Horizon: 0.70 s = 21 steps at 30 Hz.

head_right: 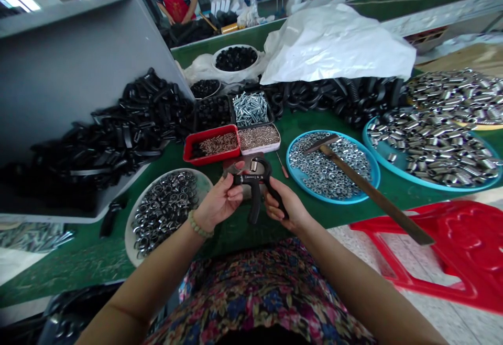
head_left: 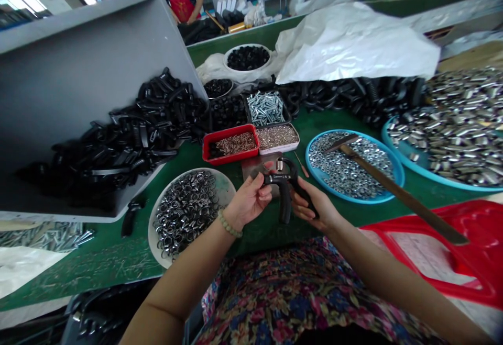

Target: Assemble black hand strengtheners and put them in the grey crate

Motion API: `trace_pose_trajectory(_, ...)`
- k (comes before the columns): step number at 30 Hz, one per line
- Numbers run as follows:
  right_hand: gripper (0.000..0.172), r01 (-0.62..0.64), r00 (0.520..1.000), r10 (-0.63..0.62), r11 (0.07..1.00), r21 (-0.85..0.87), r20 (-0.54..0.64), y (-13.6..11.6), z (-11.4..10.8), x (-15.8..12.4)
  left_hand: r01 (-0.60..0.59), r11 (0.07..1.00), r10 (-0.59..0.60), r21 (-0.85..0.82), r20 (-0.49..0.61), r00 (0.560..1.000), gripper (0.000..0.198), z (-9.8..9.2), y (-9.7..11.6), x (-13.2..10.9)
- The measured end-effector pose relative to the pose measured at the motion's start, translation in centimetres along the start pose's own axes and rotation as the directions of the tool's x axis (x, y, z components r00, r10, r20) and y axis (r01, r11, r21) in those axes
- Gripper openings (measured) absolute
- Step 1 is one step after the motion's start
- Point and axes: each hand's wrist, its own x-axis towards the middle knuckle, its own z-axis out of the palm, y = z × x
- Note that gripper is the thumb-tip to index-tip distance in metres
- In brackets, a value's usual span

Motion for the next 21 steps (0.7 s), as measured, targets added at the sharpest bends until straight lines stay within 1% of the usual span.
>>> trace_pose_trajectory(2,0.052,-0.01,1.0,0.01,1.0,-0.004,0.012,0.0,0.2,-0.3,0.012,1.0,-0.012,-0.014,0.025,1.0,0.04,0.3,-0.3,0.0)
trace_pose_trajectory(4,0.054,-0.025,1.0,0.025,1.0,-0.011,0.018,0.1,0.5,-0.4,0.006,1.0,-0.005,-0.006,0.017,1.0,0.044,0.5,-0.8,0.3)
trace_pose_trajectory(6,0.055,-0.033,0.999,0.033,0.999,-0.025,0.003,0.2,0.9,-0.3,-0.014,1.0,0.015,0.021,-0.036,0.999,0.046,0.5,-1.3,0.8)
trace_pose_trajectory(8,0.053,-0.016,0.999,0.013,0.998,-0.064,-0.05,0.0,1.4,-0.2,-0.079,0.993,0.089,0.087,-0.119,0.989,0.048,0.3,-1.7,1.4)
trace_pose_trajectory(9,0.05,0.01,0.996,-0.02,0.994,-0.109,-0.09,-0.3,1.8,-0.3,-0.109,0.984,0.132,0.144,-0.16,0.978,0.049,0.0,-1.8,1.7)
trace_pose_trajectory(10,0.046,0.041,0.989,-0.067,0.981,-0.189,-0.134,-0.8,2.3,-0.4,-0.128,0.967,0.173,0.22,-0.199,0.965,0.051,-0.4,-1.6,1.9)
trace_pose_trajectory(11,0.042,0.072,0.977,-0.131,0.945,-0.318,-0.169,-1.5,2.7,-0.7,-0.135,0.941,0.214,0.311,-0.235,0.948,0.053,-0.9,-1.3,1.9)
trace_pose_trajectory(12,0.037,0.102,0.959,-0.217,0.865,-0.492,-0.182,-2.2,3.2,-1.1,-0.135,0.903,0.258,0.409,-0.264,0.929,0.054,-1.4,-0.8,1.9)
trace_pose_trajectory(13,0.033,0.129,0.932,-0.322,0.72,-0.682,-0.164,-3.0,3.6,-1.6,-0.139,0.85,0.317,0.508,-0.283,0.905,0.055,-2.0,-0.2,1.6)
trace_pose_trajectory(14,0.03,0.142,0.895,-0.431,0.514,-0.846,-0.112,-3.8,4.0,-2.2,-0.156,0.785,0.394,0.599,-0.289,0.873,0.055,-2.5,0.5,1.1)
trace_pose_trajectory(15,0.03,0.131,0.856,-0.517,0.278,-0.952,-0.033,-4.4,4.3,-2.7,-0.181,0.715,0.474,0.675,-0.278,0.836,0.052,-2.9,1.0,0.5)
trace_pose_trajectory(16,0.031,0.102,0.823,-0.566,0.053,-0.993,0.054,-4.8,4.5,-3.2,-0.199,0.655,0.534,0.729,-0.26,0.804,0.048,-3.3,1.4,-0.3)
trace_pose_trajectory(17,0.033,0.054,0.81,-0.575,-0.129,-0.99,0.119,-5.0,4.6,-3.4,-0.193,0.621,0.55,0.76,-0.247,0.798,0.043,-3.5,1.5,-1.1)
trace_pose_trajectory(18,0.033,-0.002,0.824,-0.547,-0.259,-0.966,0.145,-4.9,4.6,-3.4,-0.156,0.619,0.517,0.77,-0.25,0.819,0.038,-3.5,1.2,-1.9)
trace_pose_trajectory(19,0.033,-0.05,0.861,-0.491,-0.345,-0.937,0.135,-4.7,4.7,-3.3,-0.093,0.644,0.436,0.759,-0.265,0.86,0.034,-3.4,0.6,-2.5)
trace_pose_trajectory(20,0.032,-0.078,0.901,-0.42,-0.397,-0.915,0.106,-4.3,4.8,-3.0,-0.022,0.68,0.327,0.733,-0.275,0.904,0.031,-3.1,-0.4,-3.0)
trace_pose_trajectory(21,0.031,-0.078,0.932,-0.353,-0.411,-0.908,0.079,-3.8,5.0,-2.6,0.033,0.712,0.226,0.702,-0.273,0.935,0.029,-2.6,-1.4,-3.2)
